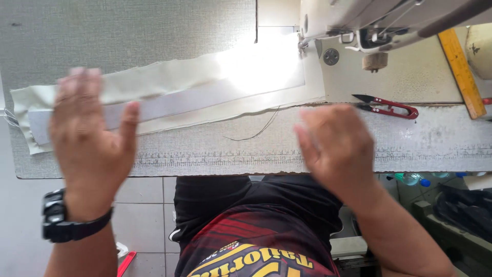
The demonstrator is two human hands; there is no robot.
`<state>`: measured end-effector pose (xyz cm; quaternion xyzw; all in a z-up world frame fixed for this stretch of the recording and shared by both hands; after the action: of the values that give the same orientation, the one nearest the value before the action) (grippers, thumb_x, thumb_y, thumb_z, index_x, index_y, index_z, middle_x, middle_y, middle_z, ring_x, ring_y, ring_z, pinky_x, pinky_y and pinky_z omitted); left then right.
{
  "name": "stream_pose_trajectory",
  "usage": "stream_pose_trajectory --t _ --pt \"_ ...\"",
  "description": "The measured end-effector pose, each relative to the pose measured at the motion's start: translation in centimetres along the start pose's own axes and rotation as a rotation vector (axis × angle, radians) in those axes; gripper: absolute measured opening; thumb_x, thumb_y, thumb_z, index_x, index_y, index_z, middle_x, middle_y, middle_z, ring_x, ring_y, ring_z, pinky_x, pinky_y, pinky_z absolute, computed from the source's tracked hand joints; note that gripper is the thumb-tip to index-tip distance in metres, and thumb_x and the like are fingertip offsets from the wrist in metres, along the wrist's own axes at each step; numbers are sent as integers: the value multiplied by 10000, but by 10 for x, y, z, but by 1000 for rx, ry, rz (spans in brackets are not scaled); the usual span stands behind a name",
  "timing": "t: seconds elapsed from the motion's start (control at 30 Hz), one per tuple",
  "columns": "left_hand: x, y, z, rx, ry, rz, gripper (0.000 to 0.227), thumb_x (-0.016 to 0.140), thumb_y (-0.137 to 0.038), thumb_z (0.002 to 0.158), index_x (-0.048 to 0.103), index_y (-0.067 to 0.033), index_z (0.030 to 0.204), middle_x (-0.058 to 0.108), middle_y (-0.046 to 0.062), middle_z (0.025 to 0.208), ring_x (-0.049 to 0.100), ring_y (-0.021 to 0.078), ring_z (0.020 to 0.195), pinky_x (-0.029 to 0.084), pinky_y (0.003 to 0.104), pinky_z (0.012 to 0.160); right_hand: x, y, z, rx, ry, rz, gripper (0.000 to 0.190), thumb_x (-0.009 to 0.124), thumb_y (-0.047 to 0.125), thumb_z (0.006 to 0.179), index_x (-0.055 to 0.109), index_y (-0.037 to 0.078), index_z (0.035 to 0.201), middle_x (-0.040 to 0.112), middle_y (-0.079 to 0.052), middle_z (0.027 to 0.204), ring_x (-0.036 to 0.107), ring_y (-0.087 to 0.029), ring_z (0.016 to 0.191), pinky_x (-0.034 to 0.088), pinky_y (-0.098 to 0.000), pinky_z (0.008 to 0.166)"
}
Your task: Trimming fabric edges with scissors and using a pencil to turn a fabric component inside out at a sewing workstation.
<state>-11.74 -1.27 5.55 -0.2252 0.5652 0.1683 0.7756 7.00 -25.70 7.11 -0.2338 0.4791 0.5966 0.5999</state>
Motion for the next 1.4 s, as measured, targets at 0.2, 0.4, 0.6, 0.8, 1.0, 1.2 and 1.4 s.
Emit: stream_pose_trajectory --t 0.2,0.4,0.6,0.8,1.0,1.2,1.4 --pt "46 78 -23 -595 559 -44 1205 48 -920 738 -156 -147 1640 -257 44 1690 -274 192 1539 -176 519 1252 32 -27 3 -31 99 -315 464 730 439 1026 725 54 1283 662 -92 1385 589 -314 1201 434 -471 929" --pt "50 92 8 -444 453 -60 1143 214 -835 876 -44 -35 1651 -117 156 1714 -161 311 1559 -109 602 1240 34 -18 2 1 86 -343 531 726 502 1012 723 54 1297 661 -95 1376 592 -318 1213 430 -481 982" --pt "54 102 14 -447 476 -20 1157 218 -869 843 -89 -97 1648 -147 123 1719 -169 306 1573 -105 589 1256 33 -16 1 -5 59 -339 505 714 464 1027 730 42 1304 671 -111 1386 600 -326 1231 424 -479 1004" --pt "52 106 16 -463 487 -2 1203 224 -905 796 -86 -124 1656 -160 102 1715 -180 290 1569 -110 585 1251 32 -11 2 -19 60 -383 511 688 482 1043 747 46 1302 691 -105 1382 617 -311 1236 418 -464 1020" --pt "54 107 17 -424 449 -9 1164 255 -878 838 -77 -109 1647 -130 137 1720 -152 328 1577 -101 610 1242 26 6 26 -78 64 -358 485 690 476 1048 719 56 1287 681 -110 1349 622 -312 1219 410 -447 960" --pt "57 113 28 -439 520 13 1197 202 -909 783 -122 -143 1643 -187 83 1712 -195 273 1573 -123 562 1254 35 -5 20 -47 68 -364 476 783 460 987 716 60 1237 684 -93 1323 618 -283 1156 434 -444 968" --pt "41 75 46 -461 527 96 946 278 -666 996 -96 -65 1623 -127 207 1702 -138 347 1570 -116 597 1220 38 -5 17 -47 61 -338 488 752 432 994 703 30 1266 664 -118 1337 608 -301 1175 428 -453 963"
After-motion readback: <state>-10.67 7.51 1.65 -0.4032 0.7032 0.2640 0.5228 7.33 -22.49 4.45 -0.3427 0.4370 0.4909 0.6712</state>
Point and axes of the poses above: each hand's wrist, its own z-axis towards the middle knuckle, its own x-axis out of the palm, y = z × x, the point moved 10 cm from there along z, towards the middle knuckle
